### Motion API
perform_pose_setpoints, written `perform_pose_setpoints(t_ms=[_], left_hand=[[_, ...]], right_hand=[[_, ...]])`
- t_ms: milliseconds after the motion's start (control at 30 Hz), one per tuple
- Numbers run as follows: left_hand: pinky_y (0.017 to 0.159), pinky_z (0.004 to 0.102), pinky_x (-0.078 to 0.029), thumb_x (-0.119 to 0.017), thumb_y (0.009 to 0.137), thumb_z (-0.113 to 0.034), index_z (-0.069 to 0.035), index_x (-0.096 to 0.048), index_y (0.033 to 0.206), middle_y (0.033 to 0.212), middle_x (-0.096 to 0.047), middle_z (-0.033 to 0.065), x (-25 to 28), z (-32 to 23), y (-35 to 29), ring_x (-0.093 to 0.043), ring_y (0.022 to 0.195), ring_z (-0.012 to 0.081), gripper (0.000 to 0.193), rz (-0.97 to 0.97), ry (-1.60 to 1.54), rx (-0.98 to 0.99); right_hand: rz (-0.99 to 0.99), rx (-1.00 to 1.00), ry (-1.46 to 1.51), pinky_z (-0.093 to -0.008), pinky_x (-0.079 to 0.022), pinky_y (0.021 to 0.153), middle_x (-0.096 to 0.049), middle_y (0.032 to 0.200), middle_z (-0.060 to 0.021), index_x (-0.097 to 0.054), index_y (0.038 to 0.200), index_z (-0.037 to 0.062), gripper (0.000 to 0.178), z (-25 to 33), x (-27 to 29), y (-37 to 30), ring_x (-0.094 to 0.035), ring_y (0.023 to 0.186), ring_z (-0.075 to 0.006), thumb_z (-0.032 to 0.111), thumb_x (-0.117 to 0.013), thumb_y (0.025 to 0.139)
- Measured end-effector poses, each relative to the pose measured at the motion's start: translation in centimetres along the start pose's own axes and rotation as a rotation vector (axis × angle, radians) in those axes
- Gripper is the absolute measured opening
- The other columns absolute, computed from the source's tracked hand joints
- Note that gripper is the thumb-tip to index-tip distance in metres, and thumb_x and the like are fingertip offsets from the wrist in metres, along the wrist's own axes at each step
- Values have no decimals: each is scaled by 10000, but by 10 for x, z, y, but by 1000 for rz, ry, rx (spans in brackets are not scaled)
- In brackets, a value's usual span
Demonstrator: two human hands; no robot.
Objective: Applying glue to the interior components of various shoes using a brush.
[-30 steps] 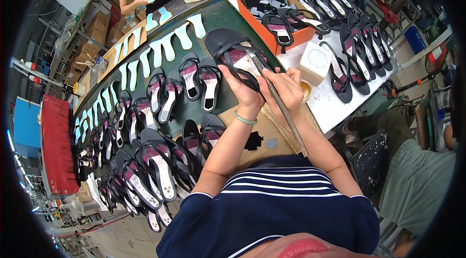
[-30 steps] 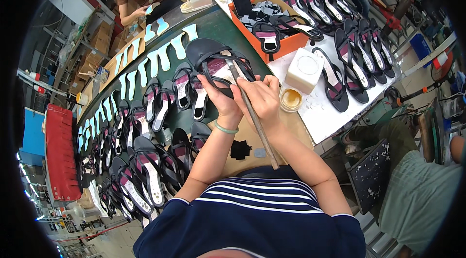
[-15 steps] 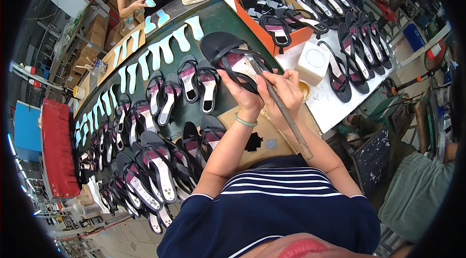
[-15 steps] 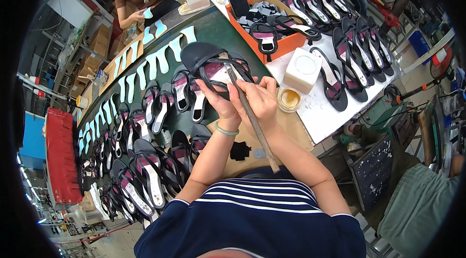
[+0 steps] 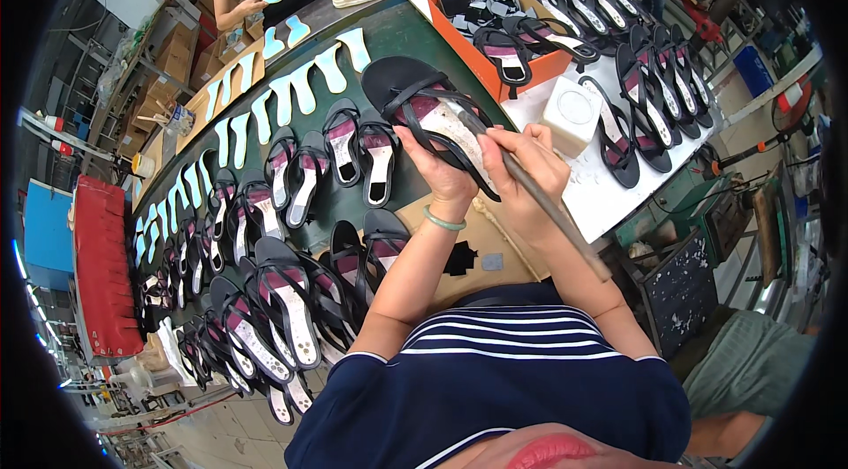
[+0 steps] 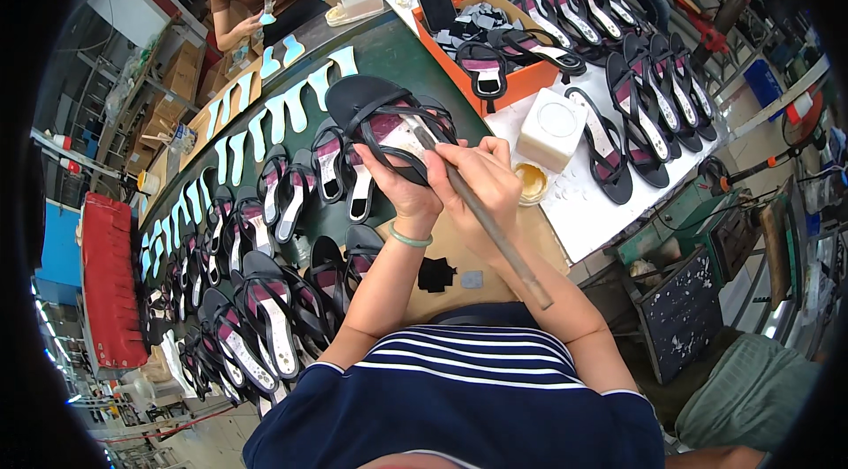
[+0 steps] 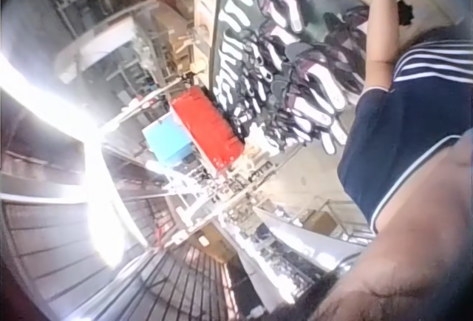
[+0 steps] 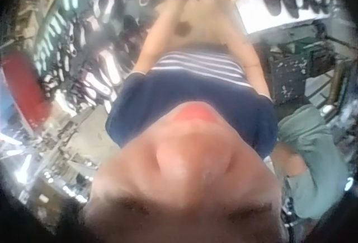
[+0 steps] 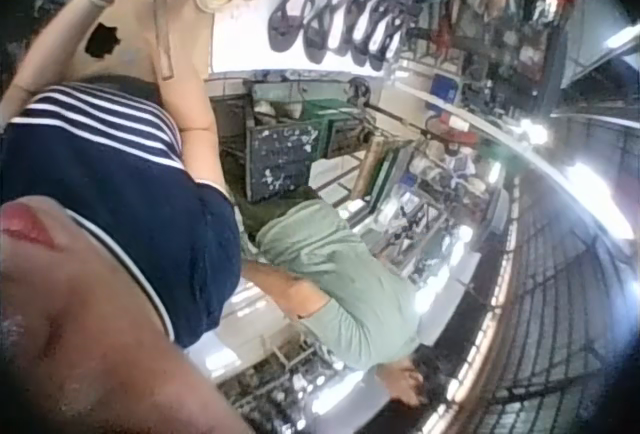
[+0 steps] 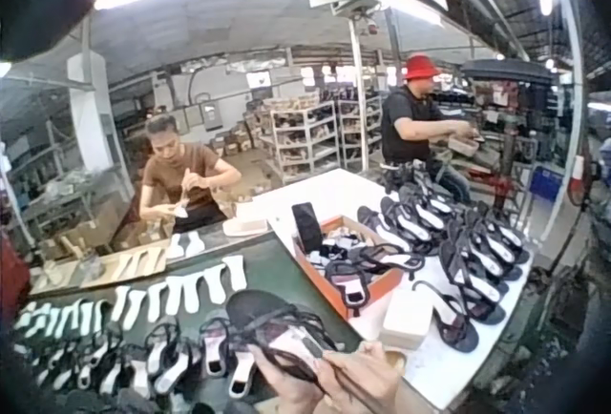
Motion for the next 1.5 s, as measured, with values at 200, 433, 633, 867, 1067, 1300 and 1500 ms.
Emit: perform_pose_setpoints(t_ms=[200,433,633,867,1067,1300,1500], left_hand=[[788,343,-511,-261,950,-662,-56,-541,1117,977,-633,85,-7,-5,-4,-623,865,214,688,44,54,-32],[765,338,-514,-255,962,-641,-60,-545,1089,956,-631,76,3,1,-3,-622,832,205,662,-32,50,-20],[748,346,-520,-269,928,-695,-52,-545,1072,934,-632,86,-1,-1,-6,-623,806,219,715,-29,57,33],[759,381,-528,-270,907,-727,-53,-538,1122,978,-627,97,-6,-1,2,-625,848,240,756,-99,-30,39],[826,609,-501,-253,831,-817,-66,-506,1260,1076,-617,158,37,7,26,-616,959,337,901,-19,-83,197],[879,609,-482,-153,812,-841,-13,-471,1297,1126,-587,240,34,-4,29,-600,1003,392,1011,23,-312,415],[914,631,-457,-137,823,-830,-7,-432,1334,1147,-570,251,41,-3,38,-580,1036,425,1013,-63,-280,469]], right_hand=[[-26,130,-45,-350,-402,648,-629,661,-83,-660,921,-22,207,-9,-12,-8,-568,557,-228,71,-759,764],[-13,82,-87,-330,-402,645,-635,662,-83,-660,909,-29,148,-5,-16,-14,-517,521,-207,43,-730,800],[-20,31,-91,-322,-415,633,-637,653,-74,-663,860,-20,91,-4,-14,-12,-521,545,-209,40,-712,811],[33,-184,-5,-320,-389,611,-589,569,-76,-608,703,26,142,2,5,3,-462,499,-226,47,-687,818],[-78,-556,415,-268,-458,540,-624,666,-75,-609,772,-27,127,30,65,29,-536,574,-141,48,-594,874],[-306,-373,1067,-377,-360,851,-487,719,-54,-599,947,-28,259,-14,169,36,-416,664,-154,188,-455,960],[-366,-489,986,-346,-313,795,-475,797,-70,-572,1085,-34,265,-46,201,8,-412,764,-168,157,-446,953]])
Point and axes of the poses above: each hand's wrist, its own y-axis towards the middle knuckle, its own x-axis out of the back of the hand, z = x × y, the point moved 1 cm from there along y, towards the middle knuckle
